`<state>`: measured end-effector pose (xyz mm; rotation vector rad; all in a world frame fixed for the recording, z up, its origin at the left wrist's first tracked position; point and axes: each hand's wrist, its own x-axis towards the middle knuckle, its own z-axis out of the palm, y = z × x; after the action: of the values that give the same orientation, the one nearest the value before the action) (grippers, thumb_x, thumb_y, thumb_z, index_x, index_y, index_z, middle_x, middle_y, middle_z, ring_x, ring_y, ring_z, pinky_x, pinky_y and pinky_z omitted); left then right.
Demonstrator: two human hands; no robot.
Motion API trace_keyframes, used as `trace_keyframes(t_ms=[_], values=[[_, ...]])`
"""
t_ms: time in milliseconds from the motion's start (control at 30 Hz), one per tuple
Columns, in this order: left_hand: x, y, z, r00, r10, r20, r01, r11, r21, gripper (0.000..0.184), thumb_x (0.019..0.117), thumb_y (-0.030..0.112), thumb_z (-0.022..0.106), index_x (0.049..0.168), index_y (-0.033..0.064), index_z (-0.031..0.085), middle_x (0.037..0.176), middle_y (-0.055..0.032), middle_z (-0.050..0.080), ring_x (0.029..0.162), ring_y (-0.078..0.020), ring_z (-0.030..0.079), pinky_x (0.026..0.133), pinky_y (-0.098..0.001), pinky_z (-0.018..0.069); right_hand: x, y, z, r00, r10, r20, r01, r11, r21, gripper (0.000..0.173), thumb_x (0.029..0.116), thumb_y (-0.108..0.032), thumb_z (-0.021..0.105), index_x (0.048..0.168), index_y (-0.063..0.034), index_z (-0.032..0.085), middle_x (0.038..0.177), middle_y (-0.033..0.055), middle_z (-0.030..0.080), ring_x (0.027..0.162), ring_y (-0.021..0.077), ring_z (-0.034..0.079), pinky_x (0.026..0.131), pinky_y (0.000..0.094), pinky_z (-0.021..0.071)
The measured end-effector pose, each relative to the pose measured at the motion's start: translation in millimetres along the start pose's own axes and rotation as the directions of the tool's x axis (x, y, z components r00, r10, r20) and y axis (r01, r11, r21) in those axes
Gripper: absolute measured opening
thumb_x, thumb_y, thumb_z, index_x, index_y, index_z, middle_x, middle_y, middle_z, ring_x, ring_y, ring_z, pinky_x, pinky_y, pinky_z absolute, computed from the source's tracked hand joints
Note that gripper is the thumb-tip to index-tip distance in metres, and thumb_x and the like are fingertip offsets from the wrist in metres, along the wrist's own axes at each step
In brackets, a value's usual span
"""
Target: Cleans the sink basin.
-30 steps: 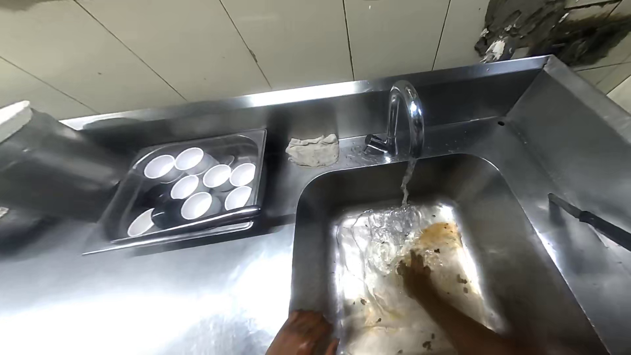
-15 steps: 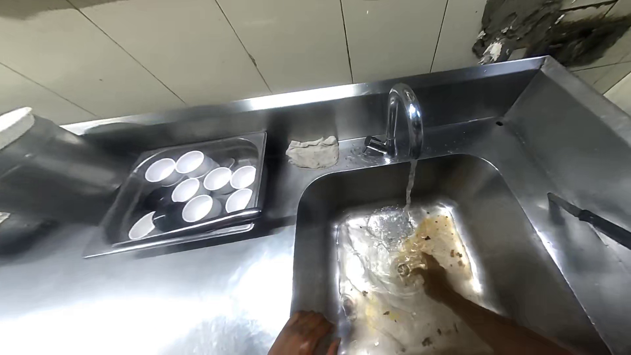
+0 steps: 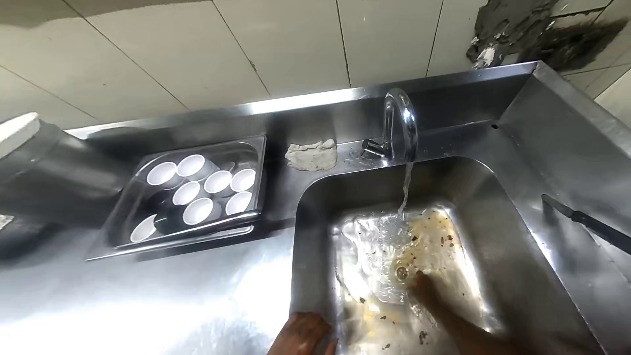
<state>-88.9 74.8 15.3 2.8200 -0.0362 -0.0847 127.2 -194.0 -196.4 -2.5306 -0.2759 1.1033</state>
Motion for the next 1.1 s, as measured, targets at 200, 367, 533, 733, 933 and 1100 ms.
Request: trace_keyframes(t_ms=[200, 367, 533, 733, 933, 1100], values=[[1, 5, -4, 1.0, -0.025, 0.004, 0.025, 1.0, 0.001, 0.038, 0.0986, 0.042, 0.057, 0.095, 0.0107, 0.078, 0.095, -0.0088, 0.077, 0.093, -0.0268, 0.073, 0.091, -0.0465, 0.0541, -3, -5, -5, 0.986, -0.157, -0.049, 0.158, 0.987, 0.03, 0.036, 0.1014, -0.012, 0.051, 0.133, 0.0008, 0.063, 0.134, 0.0213, 0.064, 0.128, 0.0339, 0.06, 0.111, 0.0501, 0.0442], [0, 3, -1, 1.0, -0.015, -0.012, 0.016, 1.0, 0.024, 0.039, 0.0988, 0.044, 0.055, 0.093, 0.0126, 0.078, 0.094, -0.0067, 0.077, 0.092, -0.0246, 0.073, 0.09, -0.0446, 0.0544, -88, 33, 17, 0.924, 0.106, 0.368, 0.019, 0.947, -0.321, 0.073, 0.0935, -0.021, 0.07, 0.15, 0.0113, 0.037, 0.15, 0.0359, 0.042, 0.14, 0.05, 0.042, 0.113, 0.0609, 0.038], [-1, 3, -1, 1.0, -0.013, -0.002, 0.013, 1.0, 0.011, 0.038, 0.0988, 0.043, 0.056, 0.095, 0.0123, 0.078, 0.095, -0.0073, 0.077, 0.093, -0.0251, 0.073, 0.09, -0.045, 0.0543, -57, 7, 29, 0.993, -0.05, 0.103, 0.066, 0.986, -0.156, 0.063, 0.0958, -0.025, 0.066, 0.151, -0.0045, 0.045, 0.153, 0.0289, 0.043, 0.135, 0.0464, 0.05, 0.107, 0.0604, 0.0465], [1, 6, -5, 0.999, -0.036, 0.024, 0.035, 0.999, 0.01, 0.036, 0.0981, 0.04, 0.058, 0.096, 0.0105, 0.078, 0.098, -0.0096, 0.078, 0.095, -0.0278, 0.074, 0.091, -0.0471, 0.0542, -6, -117, -74, 0.986, -0.164, 0.016, 0.164, 0.986, -0.017, 0.042, 0.0977, -0.018, 0.062, 0.138, -0.0072, 0.062, 0.144, 0.0201, 0.056, 0.135, 0.0381, 0.052, 0.111, 0.0551, 0.0414], [0, 5, -3, 0.999, -0.042, 0.02, 0.042, 0.999, 0.009, 0.036, 0.0978, 0.04, 0.059, 0.096, 0.0092, 0.078, 0.097, -0.0101, 0.077, 0.095, -0.0281, 0.074, 0.093, -0.0466, 0.054, 11, -251, -171, 0.888, -0.276, -0.369, 0.46, 0.497, 0.736, 0.074, 0.0981, -0.008, 0.065, 0.159, -0.0046, 0.023, 0.11, 0.0198, 0.066, 0.08, 0.023, 0.068, 0.073, 0.0402, 0.0587], [0, 4, -2, 0.999, -0.041, 0.003, 0.041, 0.999, -0.013, 0.036, 0.0986, 0.04, 0.057, 0.094, 0.0102, 0.078, 0.096, -0.009, 0.078, 0.094, -0.0267, 0.074, 0.091, -0.0458, 0.0547, 15, -312, -226, 0.929, -0.285, -0.237, 0.239, -0.027, 0.971, 0.03, 0.101, -0.003, 0.052, 0.127, -0.0104, 0.04, 0.084, 0.0012, 0.05, 0.06, 0.0076, 0.05, 0.057, 0.0224, 0.0478]])
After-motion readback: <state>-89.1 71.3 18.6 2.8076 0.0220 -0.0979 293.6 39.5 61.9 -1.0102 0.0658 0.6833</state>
